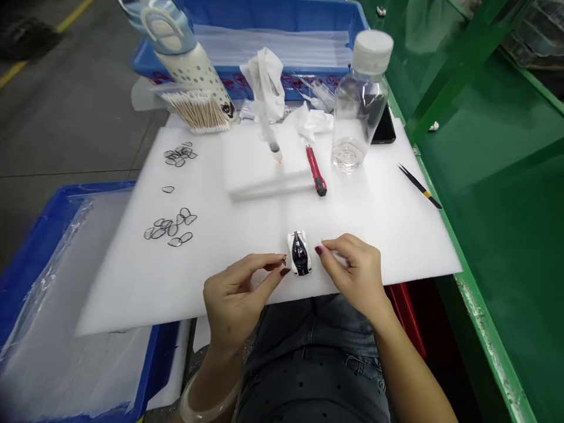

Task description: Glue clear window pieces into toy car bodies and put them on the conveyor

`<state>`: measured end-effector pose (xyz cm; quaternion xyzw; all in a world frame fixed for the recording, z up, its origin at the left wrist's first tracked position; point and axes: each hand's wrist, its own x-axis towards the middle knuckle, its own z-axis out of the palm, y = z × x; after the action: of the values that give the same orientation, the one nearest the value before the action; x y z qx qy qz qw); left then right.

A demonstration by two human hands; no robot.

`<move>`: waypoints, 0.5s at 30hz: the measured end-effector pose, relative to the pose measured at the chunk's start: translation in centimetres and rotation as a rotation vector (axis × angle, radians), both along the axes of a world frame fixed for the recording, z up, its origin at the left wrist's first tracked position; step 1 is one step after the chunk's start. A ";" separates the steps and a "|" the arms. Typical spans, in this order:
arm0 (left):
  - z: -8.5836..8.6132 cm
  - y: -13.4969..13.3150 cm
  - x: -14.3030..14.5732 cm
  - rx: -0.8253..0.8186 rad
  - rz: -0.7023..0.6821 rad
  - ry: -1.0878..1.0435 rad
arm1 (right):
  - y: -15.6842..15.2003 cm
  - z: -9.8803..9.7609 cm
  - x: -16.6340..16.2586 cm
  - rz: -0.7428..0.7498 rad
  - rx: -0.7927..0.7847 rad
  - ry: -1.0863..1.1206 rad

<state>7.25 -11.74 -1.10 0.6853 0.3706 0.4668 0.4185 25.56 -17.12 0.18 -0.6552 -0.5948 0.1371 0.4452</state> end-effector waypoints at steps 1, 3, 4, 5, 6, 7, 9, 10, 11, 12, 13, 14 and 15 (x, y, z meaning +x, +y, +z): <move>-0.1 -0.2 0.3 0.131 0.039 0.106 | 0.0 -0.2 -0.1 -0.006 -0.004 -0.007; -0.2 -0.5 0.9 0.322 0.061 0.229 | 0.1 -0.2 -0.3 0.004 -0.024 -0.027; -0.3 -0.6 1.1 0.379 0.062 0.263 | 0.2 -0.2 -0.3 0.018 -0.038 -0.038; -0.4 -0.6 1.4 0.413 0.063 0.289 | 0.2 -0.1 -0.3 0.033 -0.051 -0.050; -0.4 -0.6 1.6 0.426 0.064 0.312 | 0.3 0.0 -0.2 0.048 -0.063 -0.062; -0.4 -0.6 1.7 0.425 0.064 0.331 | 0.4 0.1 -0.2 0.060 -0.073 -0.070; -0.4 -0.6 1.7 0.406 0.064 0.353 | 0.5 0.1 -0.1 0.070 -0.089 -0.081; -0.3 -0.6 1.7 0.396 0.064 0.357 | 0.5 0.1 0.0 0.067 -0.092 -0.084; -0.3 -0.6 1.6 0.390 0.064 0.359 | 0.5 0.0 0.0 0.062 -0.092 -0.084; -0.2 -0.6 1.6 0.389 0.065 0.360 | 0.5 0.0 0.0 0.056 -0.089 -0.084; -0.2 -0.6 1.5 0.389 0.064 0.361 | 0.5 -0.1 -0.1 0.051 -0.085 -0.082; -0.2 -0.6 1.5 0.389 0.063 0.361 | 0.5 -0.2 -0.1 0.047 -0.080 -0.081; -0.2 -0.6 1.4 0.389 0.060 0.360 | 0.5 -0.2 -0.2 0.046 -0.076 -0.078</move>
<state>8.67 -12.34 -1.29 0.8135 0.3624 0.4121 0.1925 25.41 -16.62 -0.06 -0.6627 -0.6210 0.1440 0.3931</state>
